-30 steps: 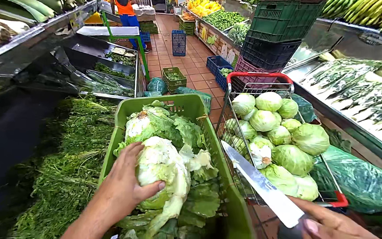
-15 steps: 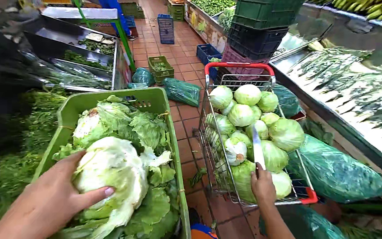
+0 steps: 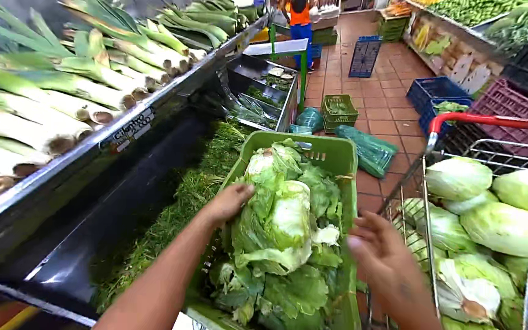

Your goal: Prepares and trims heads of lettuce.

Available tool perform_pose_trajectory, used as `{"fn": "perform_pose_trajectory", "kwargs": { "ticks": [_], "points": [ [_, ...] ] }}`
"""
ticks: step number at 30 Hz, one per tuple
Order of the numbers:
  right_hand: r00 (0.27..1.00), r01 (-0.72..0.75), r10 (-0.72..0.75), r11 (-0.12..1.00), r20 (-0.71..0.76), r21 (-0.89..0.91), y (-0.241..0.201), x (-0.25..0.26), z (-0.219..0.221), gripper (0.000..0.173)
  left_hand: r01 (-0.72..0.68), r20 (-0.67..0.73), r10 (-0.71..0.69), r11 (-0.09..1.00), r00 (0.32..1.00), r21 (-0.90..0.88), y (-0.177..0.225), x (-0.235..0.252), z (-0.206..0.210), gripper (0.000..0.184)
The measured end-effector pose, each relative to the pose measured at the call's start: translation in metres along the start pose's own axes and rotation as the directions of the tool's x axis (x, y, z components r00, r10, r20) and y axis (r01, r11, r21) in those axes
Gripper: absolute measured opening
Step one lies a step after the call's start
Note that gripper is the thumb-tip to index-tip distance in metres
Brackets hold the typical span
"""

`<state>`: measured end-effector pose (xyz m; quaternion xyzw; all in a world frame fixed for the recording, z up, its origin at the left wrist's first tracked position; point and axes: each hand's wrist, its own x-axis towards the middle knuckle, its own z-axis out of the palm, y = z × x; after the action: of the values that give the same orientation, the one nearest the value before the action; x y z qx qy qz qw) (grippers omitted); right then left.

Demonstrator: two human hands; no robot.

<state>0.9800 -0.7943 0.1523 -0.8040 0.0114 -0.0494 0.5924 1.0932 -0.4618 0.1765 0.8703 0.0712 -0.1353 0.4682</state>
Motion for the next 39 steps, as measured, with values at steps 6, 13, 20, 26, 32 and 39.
{"fn": "perform_pose_trajectory", "kwargs": {
  "ticks": [6, 13, 20, 26, 32, 39],
  "points": [
    [0.916, -0.275, 0.298, 0.954, 0.268, -0.122, -0.026, 0.025, 0.069, 0.121, 0.061, -0.036, -0.056, 0.989, 0.998, 0.135, 0.001, -0.009, 0.025, 0.066],
    [0.915, -0.316, 0.311, 0.948, 0.256, -0.022, -0.001, 0.033, 0.078, 0.145, 0.146, 0.213, -0.092, 0.956, 0.973, -0.255, 0.001, -0.008, 0.047, 0.062],
    [0.99, -0.14, 0.104, 0.87, 0.1, 0.473, 0.004, 0.035, 0.057, 0.126, -0.078, 0.122, 0.121, 0.947, 0.985, -0.312, 0.041, -0.05, 0.012, 0.07],
    [0.97, 0.233, -0.223, 0.774, -0.092, 0.589, -0.015, 0.058, 0.061, 0.032, -0.168, -0.098, 0.136, 0.817, 0.986, -0.551, 0.029, -0.031, -0.028, 0.069],
    [0.977, -0.054, -0.098, 0.739, 0.187, 0.672, -0.081, 0.1, 0.081, 0.048, 0.02, 0.129, 0.232, 0.419, 0.964, -0.908, 0.011, -0.012, -0.026, 0.078],
    [0.911, 0.05, -0.239, 0.871, 0.335, 0.488, -0.124, 0.115, 0.057, 0.09, -0.067, -0.05, 0.197, 0.082, 0.979, -0.994, 0.014, -0.015, -0.03, 0.072]
  ]
}}
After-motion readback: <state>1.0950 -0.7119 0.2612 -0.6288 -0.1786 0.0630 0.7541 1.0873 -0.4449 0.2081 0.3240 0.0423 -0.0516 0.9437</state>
